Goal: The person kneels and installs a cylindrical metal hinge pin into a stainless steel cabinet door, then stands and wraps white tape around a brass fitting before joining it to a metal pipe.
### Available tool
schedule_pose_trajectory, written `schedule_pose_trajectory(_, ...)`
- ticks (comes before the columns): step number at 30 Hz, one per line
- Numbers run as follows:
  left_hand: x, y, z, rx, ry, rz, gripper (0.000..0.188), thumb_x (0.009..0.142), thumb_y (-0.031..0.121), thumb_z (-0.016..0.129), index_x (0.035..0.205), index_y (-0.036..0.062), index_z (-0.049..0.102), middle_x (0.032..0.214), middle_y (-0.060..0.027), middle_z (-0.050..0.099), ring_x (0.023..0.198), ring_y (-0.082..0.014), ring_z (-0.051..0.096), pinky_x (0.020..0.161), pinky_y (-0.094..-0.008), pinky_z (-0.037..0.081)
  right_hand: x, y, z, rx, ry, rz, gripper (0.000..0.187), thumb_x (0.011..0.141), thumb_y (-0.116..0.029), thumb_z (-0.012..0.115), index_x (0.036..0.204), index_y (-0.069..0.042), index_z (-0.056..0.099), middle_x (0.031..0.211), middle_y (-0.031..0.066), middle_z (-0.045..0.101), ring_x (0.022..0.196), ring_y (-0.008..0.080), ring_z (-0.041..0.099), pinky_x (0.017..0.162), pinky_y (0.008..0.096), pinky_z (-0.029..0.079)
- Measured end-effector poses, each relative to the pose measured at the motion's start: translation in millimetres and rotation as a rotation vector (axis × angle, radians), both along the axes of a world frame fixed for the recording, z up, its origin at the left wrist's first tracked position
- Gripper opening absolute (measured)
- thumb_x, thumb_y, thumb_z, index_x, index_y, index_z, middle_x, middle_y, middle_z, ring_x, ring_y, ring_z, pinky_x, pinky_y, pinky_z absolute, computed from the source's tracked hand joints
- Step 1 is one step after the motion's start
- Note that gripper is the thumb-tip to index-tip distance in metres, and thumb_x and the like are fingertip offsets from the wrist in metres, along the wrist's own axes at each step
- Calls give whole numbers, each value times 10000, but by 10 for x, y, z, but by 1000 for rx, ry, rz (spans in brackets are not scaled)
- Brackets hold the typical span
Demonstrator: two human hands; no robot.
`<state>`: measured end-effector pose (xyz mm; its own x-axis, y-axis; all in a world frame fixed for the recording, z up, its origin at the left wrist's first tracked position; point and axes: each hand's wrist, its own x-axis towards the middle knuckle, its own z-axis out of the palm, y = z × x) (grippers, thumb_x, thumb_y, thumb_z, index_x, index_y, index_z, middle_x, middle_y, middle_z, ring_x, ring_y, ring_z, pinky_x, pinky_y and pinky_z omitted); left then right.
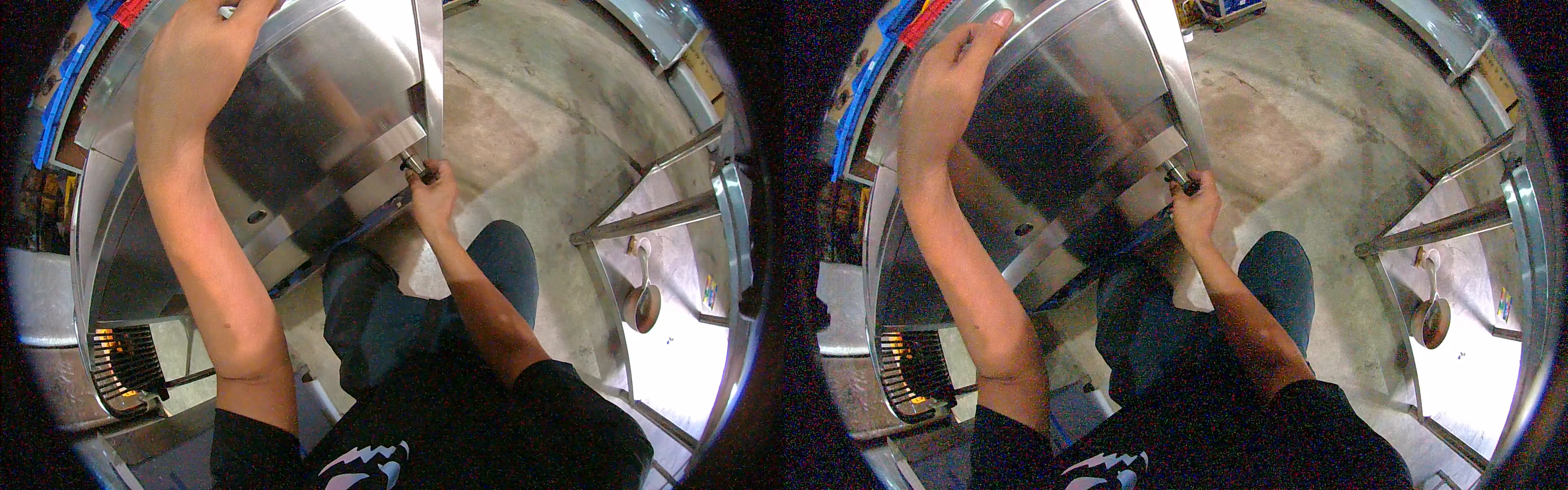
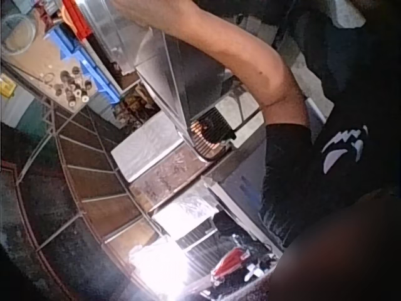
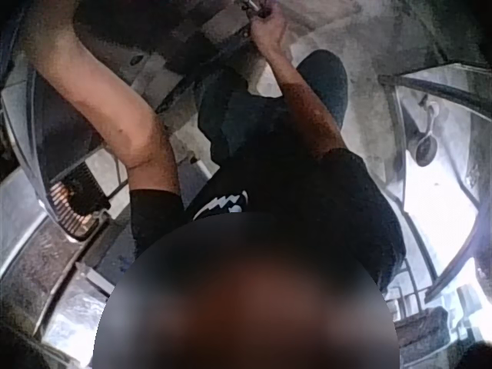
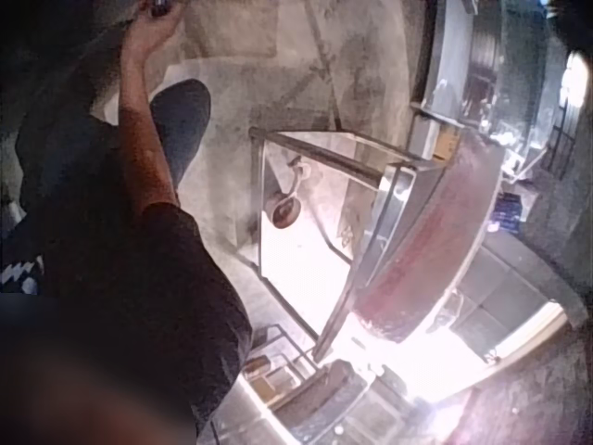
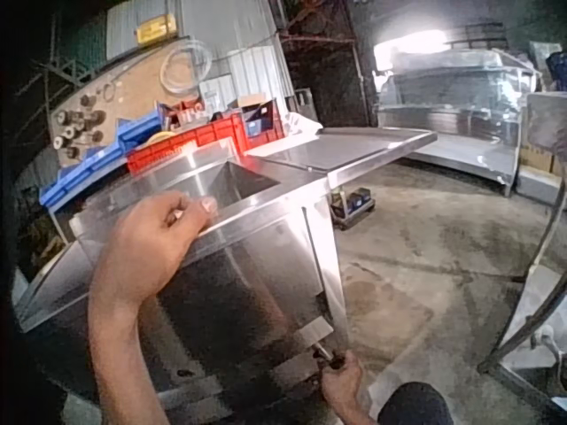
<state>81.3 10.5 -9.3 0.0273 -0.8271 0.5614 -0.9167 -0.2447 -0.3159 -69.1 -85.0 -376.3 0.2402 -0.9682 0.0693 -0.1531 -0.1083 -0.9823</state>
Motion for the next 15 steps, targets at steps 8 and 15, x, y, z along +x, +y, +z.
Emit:
schedule_pose_trajectory(8, -44, -3, -17, -89, 164, 78, 339, 999, 373, 544, 1163, 108, 676, 1056, -181, 685, 963, -374, 654, 845, -408, 491, 90, 0, -124, 122, -197, -6, 236, 848, -80, 739, 1016, -2, 594, 875, 134, 667, 787, 247, 671, 693, 367, 518)
schedule_pose_trajectory(15, -112, -45, 13, -137, 361, 139, 459, 976, 480, 555, 1101, 59, 688, 1018, -184, 693, 954, -383, 651, 852, -410, 480, 140, -74, -354, 150, -283, 34, 174, 942, -58, 664, 1070, 21, 576, 924, 113, 659, 774, 170, 664, 640, 288, 540)
